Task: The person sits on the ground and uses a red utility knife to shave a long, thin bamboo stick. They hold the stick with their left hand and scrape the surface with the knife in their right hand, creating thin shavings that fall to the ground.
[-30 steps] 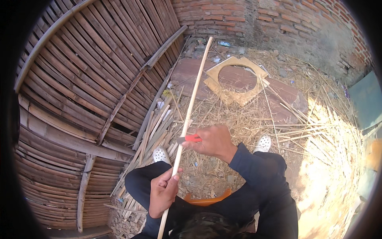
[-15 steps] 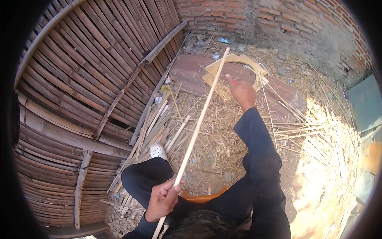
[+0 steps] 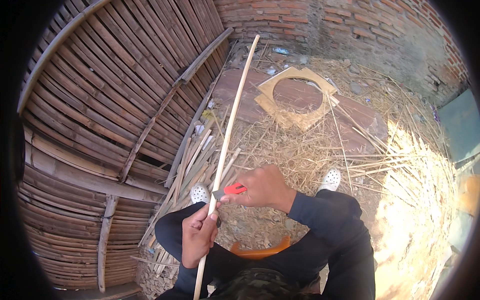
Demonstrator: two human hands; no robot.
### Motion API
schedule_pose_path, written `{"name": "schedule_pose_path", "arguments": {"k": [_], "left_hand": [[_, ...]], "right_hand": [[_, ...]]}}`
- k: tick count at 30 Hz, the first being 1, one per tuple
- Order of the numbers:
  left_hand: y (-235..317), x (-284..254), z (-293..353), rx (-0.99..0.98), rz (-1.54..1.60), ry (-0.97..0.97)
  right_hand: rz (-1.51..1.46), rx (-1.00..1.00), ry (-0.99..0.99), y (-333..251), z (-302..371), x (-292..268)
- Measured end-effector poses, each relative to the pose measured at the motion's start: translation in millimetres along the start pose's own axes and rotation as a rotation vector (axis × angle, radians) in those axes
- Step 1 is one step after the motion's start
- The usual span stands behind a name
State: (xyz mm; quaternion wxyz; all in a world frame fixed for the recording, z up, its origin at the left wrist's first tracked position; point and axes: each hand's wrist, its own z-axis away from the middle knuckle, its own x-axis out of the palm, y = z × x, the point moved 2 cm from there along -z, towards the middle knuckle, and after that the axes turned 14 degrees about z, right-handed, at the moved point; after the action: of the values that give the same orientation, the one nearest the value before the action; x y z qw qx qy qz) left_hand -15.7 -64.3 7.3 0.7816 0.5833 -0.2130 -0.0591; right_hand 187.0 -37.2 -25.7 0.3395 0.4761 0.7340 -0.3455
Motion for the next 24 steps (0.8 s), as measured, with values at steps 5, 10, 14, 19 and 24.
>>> {"name": "schedule_pose_path", "arguments": {"k": [5,10,14,19,24], "left_hand": [[2.5,0.6,-2.6,-0.01,-0.004,-0.015],[1.4,-3.2,1.9,-0.003,-0.021,-0.008],[1.4,-3.0,-0.3,0.022,-0.085,-0.02],[0.2,-0.6,4.2,0.014,-0.074,-0.043],[-6.0,1.7,14.5,-0.025,-0.024,-0.051]], "right_hand": [[0.049,0.069,-0.043,16.9,-9.2,6.2],[0.018,0.051,0.012,0.5,-9.9,5.1],[0.054,0.006,0.06,13.9,-16.9,9.6],[0.15,0.083,0.094,28.0,-20.8,7.4],[0.269,0.177,0.071,64.7,-24.2,19.1]]}}
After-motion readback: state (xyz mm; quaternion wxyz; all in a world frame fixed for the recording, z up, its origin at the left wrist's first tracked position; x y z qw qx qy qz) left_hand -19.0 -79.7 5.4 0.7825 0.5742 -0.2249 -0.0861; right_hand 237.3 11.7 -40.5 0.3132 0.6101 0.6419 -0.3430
